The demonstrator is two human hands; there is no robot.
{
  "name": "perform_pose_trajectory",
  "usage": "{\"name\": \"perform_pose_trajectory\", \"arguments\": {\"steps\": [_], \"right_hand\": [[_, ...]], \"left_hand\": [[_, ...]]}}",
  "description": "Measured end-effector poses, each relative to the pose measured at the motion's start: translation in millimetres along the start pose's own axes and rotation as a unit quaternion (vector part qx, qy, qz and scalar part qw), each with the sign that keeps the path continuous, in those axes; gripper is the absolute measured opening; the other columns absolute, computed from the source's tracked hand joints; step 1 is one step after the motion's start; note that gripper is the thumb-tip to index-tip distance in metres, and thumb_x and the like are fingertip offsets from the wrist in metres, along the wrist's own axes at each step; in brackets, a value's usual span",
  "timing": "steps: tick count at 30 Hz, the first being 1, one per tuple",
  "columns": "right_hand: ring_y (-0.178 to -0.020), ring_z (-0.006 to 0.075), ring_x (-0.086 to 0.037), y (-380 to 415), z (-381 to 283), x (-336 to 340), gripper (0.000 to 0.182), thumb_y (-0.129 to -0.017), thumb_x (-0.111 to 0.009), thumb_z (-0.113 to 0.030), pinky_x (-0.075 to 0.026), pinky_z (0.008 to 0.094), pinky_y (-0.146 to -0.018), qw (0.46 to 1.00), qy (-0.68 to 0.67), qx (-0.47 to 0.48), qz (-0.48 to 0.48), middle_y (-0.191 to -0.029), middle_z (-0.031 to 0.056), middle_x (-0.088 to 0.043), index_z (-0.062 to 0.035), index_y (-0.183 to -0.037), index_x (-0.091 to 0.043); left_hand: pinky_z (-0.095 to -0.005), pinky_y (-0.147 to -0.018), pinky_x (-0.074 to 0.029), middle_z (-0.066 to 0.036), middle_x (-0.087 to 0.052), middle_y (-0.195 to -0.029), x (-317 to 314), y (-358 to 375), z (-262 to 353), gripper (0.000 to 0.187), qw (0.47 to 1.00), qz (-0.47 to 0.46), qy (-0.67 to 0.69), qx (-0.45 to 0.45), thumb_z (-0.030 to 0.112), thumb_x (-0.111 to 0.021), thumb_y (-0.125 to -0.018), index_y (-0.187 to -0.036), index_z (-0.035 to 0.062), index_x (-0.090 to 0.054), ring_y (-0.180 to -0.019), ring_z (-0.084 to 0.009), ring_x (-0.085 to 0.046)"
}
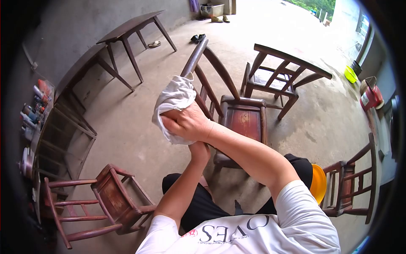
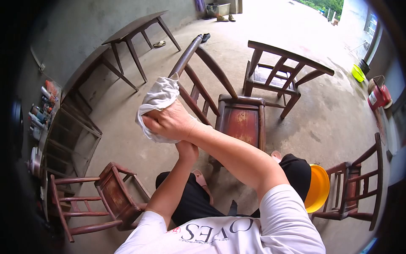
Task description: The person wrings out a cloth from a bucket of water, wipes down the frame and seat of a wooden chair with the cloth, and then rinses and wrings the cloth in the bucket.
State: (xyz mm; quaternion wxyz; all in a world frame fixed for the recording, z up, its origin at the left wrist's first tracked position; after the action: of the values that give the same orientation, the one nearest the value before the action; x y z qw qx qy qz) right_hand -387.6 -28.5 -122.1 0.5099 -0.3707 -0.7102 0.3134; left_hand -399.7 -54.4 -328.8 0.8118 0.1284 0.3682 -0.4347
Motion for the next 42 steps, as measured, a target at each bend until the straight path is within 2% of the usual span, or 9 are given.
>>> {"name": "perform_pose_trajectory", "arguments": {"steps": [2,4,7,23,27,29,31,35,42], "right_hand": [[-0.08,0.0319,-0.055,-2,24,2,0.022,-0.08,-0.052,-0.026,-0.042,0.0441,-0.074,1.0,0.007,-0.009,0.015,-0.084,0.0119,-0.058,-0.0062,-0.081,-0.06],[-0.078,0.0306,-0.055,-11,52,9,0.019,-0.08,-0.05,-0.024,-0.043,0.0441,-0.073,0.999,-0.004,-0.006,0.047,-0.083,0.0118,-0.059,-0.0066,-0.083,-0.058],[-0.073,0.0311,-0.055,-23,89,1,0.02,-0.079,-0.05,-0.024,-0.042,0.0431,-0.069,0.998,0.032,-0.043,-0.033,-0.078,0.0115,-0.059,-0.0077,-0.076,-0.06],[-0.065,0.0262,-0.058,-2,143,4,0.034,-0.088,-0.05,-0.032,-0.045,0.0362,-0.065,0.963,-0.056,-0.263,0.028,-0.07,0.0157,-0.062,-0.0028,-0.082,-0.066],[-0.062,0.0271,-0.057,19,82,-3,0.032,-0.09,-0.049,-0.027,-0.045,0.0352,-0.063,0.952,-0.139,-0.272,-0.016,-0.063,0.0153,-0.058,-0.0002,-0.079,-0.063],[-0.076,0.0296,-0.058,31,52,-1,0.025,-0.088,-0.049,-0.023,-0.045,0.0358,-0.071,0.946,-0.208,-0.248,-0.009,-0.077,0.0161,-0.061,-0.0019,-0.088,-0.063],[-0.099,0.0356,-0.053,43,17,0,0.024,-0.081,-0.049,-0.008,-0.039,0.0417,-0.089,1.0,-0.027,0.005,0.006,-0.104,0.0181,-0.058,-0.0018,-0.101,-0.059],[-0.11,0.0315,-0.049,72,7,10,0.029,-0.084,-0.049,-0.013,-0.035,0.0379,-0.096,0.979,-0.197,-0.053,0.001,-0.113,0.0146,-0.057,-0.0097,-0.111,-0.06],[-0.093,0.0347,-0.054,97,9,32,0.022,-0.079,-0.058,-0.016,-0.042,0.0419,-0.084,0.991,-0.073,-0.102,0.045,-0.099,0.0139,-0.059,-0.0072,-0.099,-0.059]], "left_hand": [[-0.037,-0.083,-0.046,-0.008,-0.054,-0.107,6,1,7,0.048,0.998,0.065,-0.013,-0.018,0.049,-0.035,-0.094,-0.114,0.0068,-0.045,-0.095,-0.0202,-0.056],[-0.0362,-0.074,-0.047,-0.011,-0.059,-0.083,-32,5,5,0.066,0.98,-0.183,0.045,0.071,0.063,-0.021,-0.09,-0.097,0.0044,-0.05,-0.076,-0.023,-0.059],[-0.0353,-0.069,-0.047,-0.013,-0.056,-0.066,-35,6,15,0.08,0.995,-0.051,-0.021,0.086,0.072,-0.009,-0.084,-0.087,0.0038,-0.05,-0.064,-0.0251,-0.058],[-0.0342,-0.061,-0.048,-0.013,-0.056,-0.065,-25,6,12,0.089,0.993,-0.084,-0.081,0.013,0.08,-0.01,-0.075,-0.084,0.0008,-0.051,-0.06,-0.0237,-0.058],[-0.0304,-0.081,-0.046,-0.014,-0.059,-0.093,-31,11,23,0.078,0.979,-0.18,-0.081,-0.048,0.065,-0.01,-0.089,-0.101,0.0001,-0.051,-0.088,-0.021,-0.057],[-0.0293,-0.096,-0.036,-0.015,-0.048,-0.123,8,7,13,0.073,0.981,0.042,-0.183,-0.048,0.057,-0.011,-0.093,-0.125,-0.0017,-0.04,-0.113,-0.019,-0.046],[-0.0306,-0.102,-0.031,-0.016,-0.034,-0.136,29,-2,10,0.075,0.97,0.045,-0.222,-0.083,0.058,-0.01,-0.093,-0.137,-0.0013,-0.026,-0.123,-0.0188,-0.037],[-0.0354,-0.102,-0.031,-0.014,-0.041,-0.132,15,10,14,0.068,0.848,-0.05,-0.469,-0.243,0.054,-0.021,-0.095,-0.132,-0.0009,-0.034,-0.121,-0.0246,-0.04],[-0.0294,-0.087,-0.041,-0.008,-0.055,-0.104,3,11,43,0.036,0.981,-0.044,-0.173,-0.071,0.032,-0.041,-0.095,-0.113,0.0023,-0.049,-0.097,-0.0155,-0.053]]}}
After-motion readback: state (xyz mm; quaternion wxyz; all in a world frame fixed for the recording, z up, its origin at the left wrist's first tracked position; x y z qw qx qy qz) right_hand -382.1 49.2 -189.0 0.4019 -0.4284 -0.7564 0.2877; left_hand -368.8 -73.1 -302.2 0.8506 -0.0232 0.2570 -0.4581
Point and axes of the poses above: each hand's wrist, its own y-axis away from the middle knuckle, its own x-axis out of the back of the hand, z = x × y, the point moved 9 cm from there along -y, towards the middle knuckle
